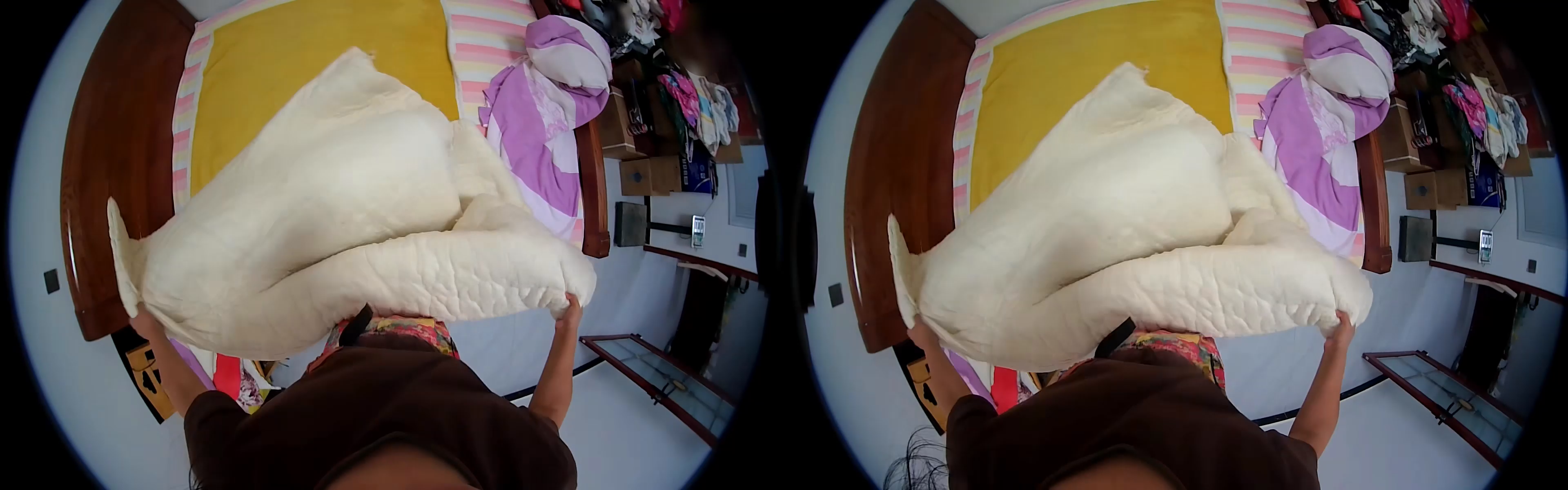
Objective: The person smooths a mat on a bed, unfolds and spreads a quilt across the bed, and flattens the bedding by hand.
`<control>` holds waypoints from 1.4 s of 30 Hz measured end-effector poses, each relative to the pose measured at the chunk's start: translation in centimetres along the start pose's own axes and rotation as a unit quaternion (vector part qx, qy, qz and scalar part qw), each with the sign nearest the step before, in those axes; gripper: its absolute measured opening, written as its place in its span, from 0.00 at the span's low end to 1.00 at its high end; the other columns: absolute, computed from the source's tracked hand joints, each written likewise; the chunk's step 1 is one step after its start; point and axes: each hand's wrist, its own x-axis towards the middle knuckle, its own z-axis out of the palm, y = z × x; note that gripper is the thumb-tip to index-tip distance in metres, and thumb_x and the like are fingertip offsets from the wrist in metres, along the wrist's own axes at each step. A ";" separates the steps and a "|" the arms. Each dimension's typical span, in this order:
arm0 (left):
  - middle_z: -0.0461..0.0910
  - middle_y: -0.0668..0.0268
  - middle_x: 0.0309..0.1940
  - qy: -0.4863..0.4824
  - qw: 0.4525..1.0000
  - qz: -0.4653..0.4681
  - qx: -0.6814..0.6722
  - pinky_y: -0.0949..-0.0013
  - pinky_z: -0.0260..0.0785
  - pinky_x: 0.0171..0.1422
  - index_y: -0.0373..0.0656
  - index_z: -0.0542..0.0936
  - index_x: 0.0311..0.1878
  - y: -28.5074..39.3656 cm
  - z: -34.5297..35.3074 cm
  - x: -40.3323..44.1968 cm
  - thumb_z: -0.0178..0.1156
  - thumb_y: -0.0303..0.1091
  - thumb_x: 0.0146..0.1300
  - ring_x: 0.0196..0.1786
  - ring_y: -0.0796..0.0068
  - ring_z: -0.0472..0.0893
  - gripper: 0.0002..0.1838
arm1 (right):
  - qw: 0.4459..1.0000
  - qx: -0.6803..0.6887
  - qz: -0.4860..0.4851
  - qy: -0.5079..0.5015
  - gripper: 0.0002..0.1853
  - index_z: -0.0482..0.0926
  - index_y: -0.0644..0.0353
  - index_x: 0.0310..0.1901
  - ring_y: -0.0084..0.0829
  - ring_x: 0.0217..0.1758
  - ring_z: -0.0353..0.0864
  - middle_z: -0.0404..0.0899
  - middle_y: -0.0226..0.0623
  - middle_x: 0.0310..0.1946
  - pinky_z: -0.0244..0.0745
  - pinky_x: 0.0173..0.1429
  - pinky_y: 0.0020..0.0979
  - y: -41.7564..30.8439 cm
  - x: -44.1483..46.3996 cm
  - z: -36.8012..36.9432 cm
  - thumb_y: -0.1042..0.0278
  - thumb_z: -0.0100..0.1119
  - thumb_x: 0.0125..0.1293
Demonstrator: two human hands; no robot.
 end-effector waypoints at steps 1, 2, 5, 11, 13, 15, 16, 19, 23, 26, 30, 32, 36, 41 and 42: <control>0.75 0.49 0.47 -0.064 0.995 -0.051 -0.049 0.61 0.69 0.48 0.28 0.70 0.53 -2.3 -0.5 0.4 0.58 0.38 0.54 0.46 0.57 0.76 0.27 | 1.000 0.000 0.011 0.010 0.28 0.69 0.68 0.52 0.40 0.47 0.75 0.74 0.42 0.47 0.72 0.49 0.36 0.7 -0.1 -2.1 0.73 0.58 0.45; 0.75 0.50 0.47 -0.128 0.981 -0.100 -0.102 0.62 0.70 0.46 0.27 0.70 0.52 -4.6 -0.3 0.6 0.60 0.36 0.53 0.45 0.58 0.76 0.27 | 0.999 -0.027 0.013 0.019 0.28 0.69 0.68 0.52 0.41 0.47 0.75 0.74 0.43 0.47 0.72 0.49 0.37 1.4 -0.8 -3.9 0.73 0.58 0.44; 0.75 0.51 0.44 -0.249 0.953 -0.143 -0.098 0.63 0.72 0.42 0.25 0.71 0.50 -11.4 3.5 -0.8 0.64 0.31 0.49 0.41 0.61 0.77 0.27 | 0.986 -0.159 0.012 0.048 0.29 0.69 0.69 0.52 0.42 0.45 0.76 0.75 0.45 0.45 0.73 0.47 0.38 4.8 -2.4 -9.5 0.74 0.60 0.42; 0.78 0.58 0.39 -0.535 0.839 -0.049 0.090 0.65 0.72 0.41 0.32 0.71 0.52 -11.1 8.4 -17.1 0.64 0.31 0.47 0.37 0.66 0.78 0.28 | 0.874 -0.403 0.271 0.000 0.23 0.74 0.61 0.47 0.41 0.38 0.78 0.78 0.40 0.39 0.74 0.36 0.42 7.8 -5.5 -13.2 0.62 0.60 0.48; 0.78 0.62 0.39 -0.575 0.807 0.016 0.132 0.62 0.71 0.42 0.36 0.74 0.50 -17.8 11.9 -17.7 0.65 0.31 0.42 0.37 0.66 0.78 0.27 | 0.869 -0.391 0.302 0.006 0.21 0.75 0.57 0.46 0.40 0.38 0.78 0.78 0.37 0.37 0.72 0.35 0.43 8.7 -6.2 -12.2 0.59 0.58 0.49; 0.78 0.60 0.39 -0.642 0.758 -0.023 0.109 0.64 0.71 0.43 0.31 0.74 0.49 -11.1 9.5 -22.4 0.64 0.32 0.46 0.38 0.66 0.78 0.25 | 0.874 -0.380 0.303 -0.024 0.20 0.77 0.55 0.45 0.38 0.37 0.78 0.79 0.36 0.37 0.71 0.34 0.44 9.0 -5.5 -10.2 0.58 0.57 0.50; 0.78 0.60 0.41 -0.657 0.748 -0.053 0.079 0.63 0.70 0.45 0.34 0.74 0.51 -12.8 11.5 -22.3 0.64 0.32 0.44 0.41 0.66 0.77 0.27 | 0.880 -0.373 0.289 -0.058 0.19 0.77 0.54 0.44 0.38 0.36 0.78 0.79 0.36 0.37 0.70 0.34 0.45 8.8 -5.2 -8.6 0.58 0.58 0.50; 0.76 0.58 0.45 -0.645 0.721 -0.221 -0.125 0.63 0.69 0.47 0.36 0.72 0.53 -17.2 22.7 -23.5 0.65 0.33 0.45 0.44 0.65 0.76 0.29 | 0.913 -0.305 0.222 -0.154 0.17 0.78 0.57 0.43 0.38 0.42 0.75 0.78 0.36 0.40 0.68 0.45 0.42 11.3 3.7 -4.2 0.59 0.57 0.52; 0.75 0.57 0.46 -0.431 0.836 -0.245 -0.235 0.62 0.70 0.48 0.36 0.70 0.54 -0.3 38.7 -20.6 0.65 0.34 0.47 0.44 0.63 0.76 0.30 | 0.976 -0.131 -0.034 -0.171 0.17 0.73 0.60 0.49 0.31 0.39 0.72 0.76 0.35 0.37 0.70 0.43 0.34 -0.9 11.2 22.2 0.61 0.54 0.59; 0.75 0.55 0.46 -0.305 0.801 -0.156 -0.491 0.61 0.72 0.49 0.34 0.69 0.54 27.9 30.5 -16.6 0.65 0.33 0.49 0.44 0.61 0.76 0.29 | 0.943 -0.085 -0.278 -0.164 0.21 0.73 0.64 0.45 0.27 0.27 0.71 0.75 0.35 0.32 0.68 0.29 0.28 -21.4 3.1 43.5 0.59 0.61 0.55; 0.72 0.54 0.51 -0.327 0.623 0.074 -0.707 0.53 0.68 0.56 0.35 0.67 0.57 52.5 14.5 0.3 0.52 0.34 0.61 0.52 0.55 0.73 0.21 | 0.804 0.209 -0.449 -0.329 0.22 0.69 0.63 0.49 0.30 0.37 0.75 0.74 0.36 0.36 0.75 0.39 0.35 -51.8 -14.7 48.5 0.68 0.62 0.53; 0.69 0.53 0.56 -0.367 0.535 0.195 -0.736 0.51 0.63 0.63 0.35 0.65 0.59 60.0 3.8 10.9 0.42 0.40 0.68 0.58 0.53 0.70 0.22 | 0.737 0.228 -0.519 -0.368 0.21 0.70 0.63 0.51 0.37 0.41 0.76 0.75 0.42 0.40 0.75 0.47 0.38 -63.3 -23.9 40.8 0.66 0.58 0.56; 0.73 0.54 0.51 -0.220 0.433 0.263 -0.834 0.56 0.60 0.65 0.32 0.69 0.52 61.6 -16.1 11.4 0.48 0.28 0.62 0.56 0.57 0.71 0.16 | 0.633 0.275 -0.618 -0.376 0.16 0.73 0.65 0.50 0.39 0.47 0.77 0.75 0.45 0.46 0.75 0.53 0.40 -78.6 -22.6 28.4 0.70 0.49 0.61; 0.72 0.56 0.52 -0.209 0.438 0.262 -0.834 0.54 0.64 0.62 0.34 0.71 0.52 56.8 -19.5 15.0 0.51 0.33 0.60 0.55 0.56 0.72 0.18 | 0.645 0.276 -0.613 -0.363 0.19 0.70 0.65 0.53 0.39 0.52 0.75 0.74 0.43 0.50 0.72 0.57 0.40 -71.1 -21.0 21.0 0.69 0.47 0.61; 0.72 0.56 0.53 -0.202 0.446 0.244 -0.837 0.54 0.63 0.62 0.34 0.71 0.52 55.2 -19.2 14.6 0.49 0.33 0.60 0.56 0.56 0.72 0.18 | 0.689 0.287 -0.590 -0.307 0.20 0.69 0.66 0.54 0.40 0.52 0.75 0.74 0.43 0.50 0.71 0.57 0.41 -69.6 -18.8 20.3 0.68 0.47 0.61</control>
